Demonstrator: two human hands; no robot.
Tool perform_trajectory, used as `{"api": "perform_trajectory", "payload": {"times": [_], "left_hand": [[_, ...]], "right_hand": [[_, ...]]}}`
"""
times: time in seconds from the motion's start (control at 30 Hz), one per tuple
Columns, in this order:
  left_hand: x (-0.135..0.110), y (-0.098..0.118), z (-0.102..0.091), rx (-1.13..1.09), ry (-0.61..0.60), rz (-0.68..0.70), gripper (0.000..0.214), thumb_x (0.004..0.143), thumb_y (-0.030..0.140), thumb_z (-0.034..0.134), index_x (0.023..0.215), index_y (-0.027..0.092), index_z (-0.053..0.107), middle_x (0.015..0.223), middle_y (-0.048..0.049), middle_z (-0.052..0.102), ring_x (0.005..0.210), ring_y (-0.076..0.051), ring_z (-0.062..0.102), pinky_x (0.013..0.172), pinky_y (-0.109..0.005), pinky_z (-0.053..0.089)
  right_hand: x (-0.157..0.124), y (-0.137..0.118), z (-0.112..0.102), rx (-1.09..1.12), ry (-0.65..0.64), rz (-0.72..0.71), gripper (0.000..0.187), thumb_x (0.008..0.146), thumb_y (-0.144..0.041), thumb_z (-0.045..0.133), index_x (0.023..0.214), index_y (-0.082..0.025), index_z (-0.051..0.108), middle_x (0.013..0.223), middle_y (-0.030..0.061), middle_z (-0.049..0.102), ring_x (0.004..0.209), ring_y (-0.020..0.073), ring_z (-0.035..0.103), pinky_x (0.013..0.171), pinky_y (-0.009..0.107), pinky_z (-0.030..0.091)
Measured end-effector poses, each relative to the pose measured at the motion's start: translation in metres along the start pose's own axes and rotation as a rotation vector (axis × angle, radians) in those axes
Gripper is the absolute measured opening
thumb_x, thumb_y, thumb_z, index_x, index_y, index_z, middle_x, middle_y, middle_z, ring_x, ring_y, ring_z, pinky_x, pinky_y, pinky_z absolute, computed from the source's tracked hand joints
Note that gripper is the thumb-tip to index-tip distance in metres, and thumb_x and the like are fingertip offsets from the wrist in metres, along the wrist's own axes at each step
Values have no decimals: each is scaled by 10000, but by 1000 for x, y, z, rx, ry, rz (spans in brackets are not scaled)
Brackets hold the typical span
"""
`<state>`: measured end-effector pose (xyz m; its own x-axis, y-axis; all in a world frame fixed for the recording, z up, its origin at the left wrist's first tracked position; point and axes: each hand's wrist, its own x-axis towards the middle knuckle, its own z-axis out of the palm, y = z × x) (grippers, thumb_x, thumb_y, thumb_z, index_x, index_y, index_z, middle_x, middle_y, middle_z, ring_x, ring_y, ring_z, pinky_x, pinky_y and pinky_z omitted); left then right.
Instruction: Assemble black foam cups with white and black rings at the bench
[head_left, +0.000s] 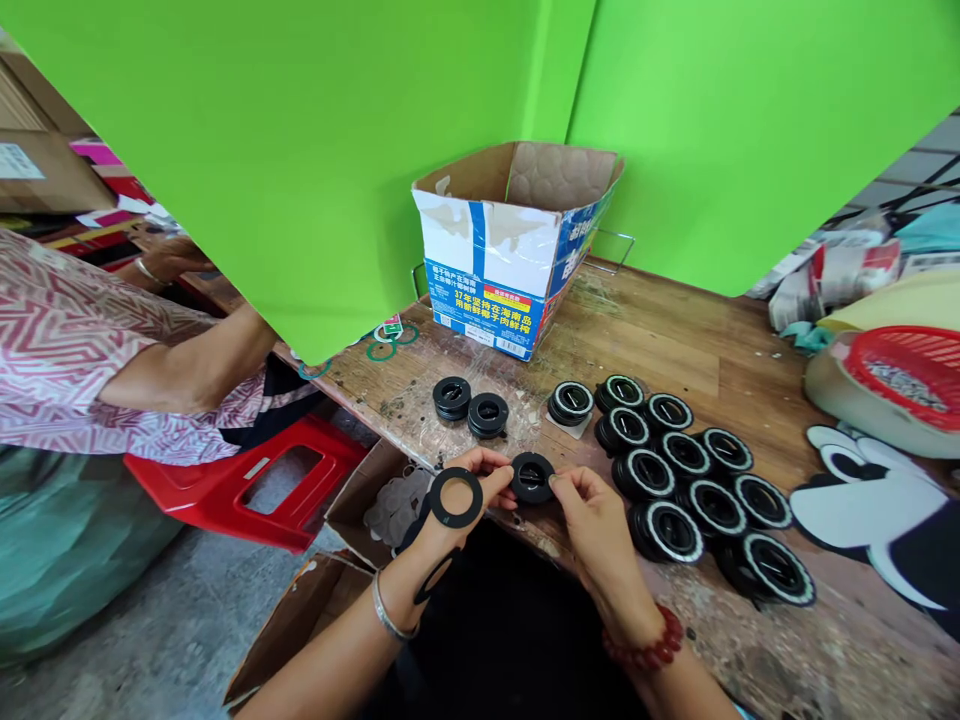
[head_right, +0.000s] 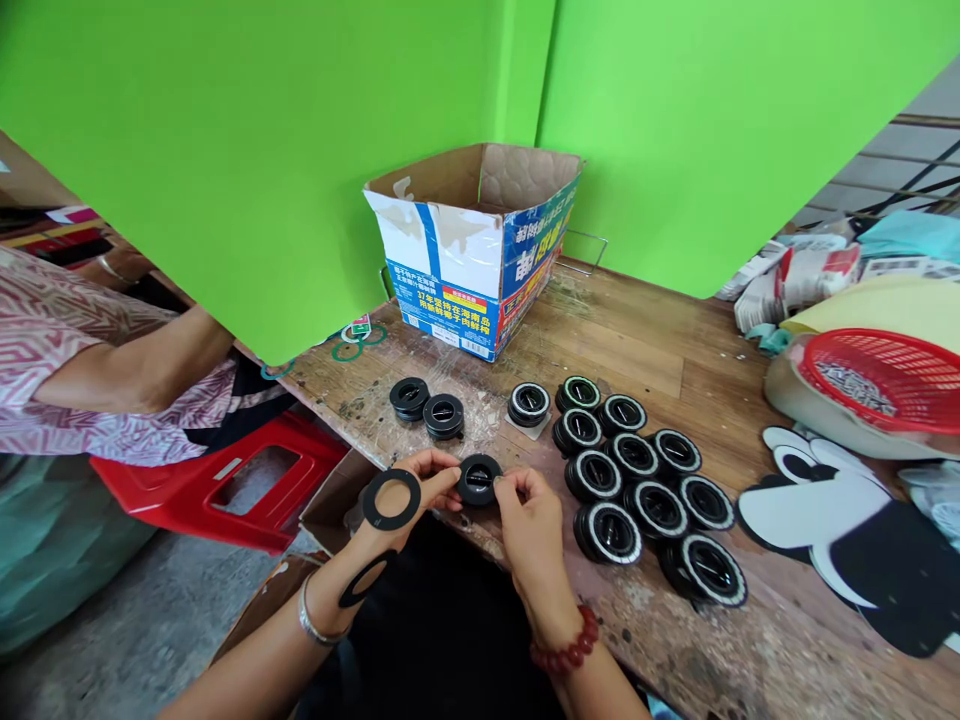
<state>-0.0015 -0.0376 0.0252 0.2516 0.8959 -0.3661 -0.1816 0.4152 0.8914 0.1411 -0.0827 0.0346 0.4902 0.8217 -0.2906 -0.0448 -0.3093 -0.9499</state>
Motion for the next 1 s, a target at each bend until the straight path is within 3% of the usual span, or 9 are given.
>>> {"api": "perform_trajectory", "payload": {"times": [0.3, 0.67, 0.83, 1.0], "left_hand": [[-3, 11, 8, 13, 53, -69, 246, 642, 304, 766, 777, 162, 618, 633, 1, 635, 510, -131, 619, 516, -249, 569], [-4, 12, 9, 39, 72, -81, 191, 655, 287, 748, 757, 193, 617, 623, -2, 619, 518, -145, 618, 520, -265, 564], [-4, 13, 10, 42, 60, -94, 183, 662, 280, 740, 764, 196, 613, 618, 0, 617, 514, -145, 620, 522, -262, 557], [-4, 15, 9, 43, 63, -92, 178, 657, 256, 738, 761, 190, 609, 621, 9, 607, 518, -147, 628, 518, -263, 566]], "right_hand": [[0, 1, -1, -234, 31, -245, 224, 740, -412, 550, 660, -203, 554, 700, 7, 572, 698, 180, 515, 690, 308, 381], [-1, 0, -1, -254, 25, -244, 224, 740, -418, 535, 650, -213, 537, 672, 1, 552, 662, 171, 485, 653, 298, 352], [0, -5, -1, -404, 25, -305, 206, 751, -383, 504, 626, -224, 462, 629, -13, 505, 607, 153, 436, 597, 286, 322], [6, -11, -9, -467, -108, -265, 209, 735, -367, 492, 608, -232, 395, 521, -48, 443, 508, 126, 414, 521, 265, 294]]}}
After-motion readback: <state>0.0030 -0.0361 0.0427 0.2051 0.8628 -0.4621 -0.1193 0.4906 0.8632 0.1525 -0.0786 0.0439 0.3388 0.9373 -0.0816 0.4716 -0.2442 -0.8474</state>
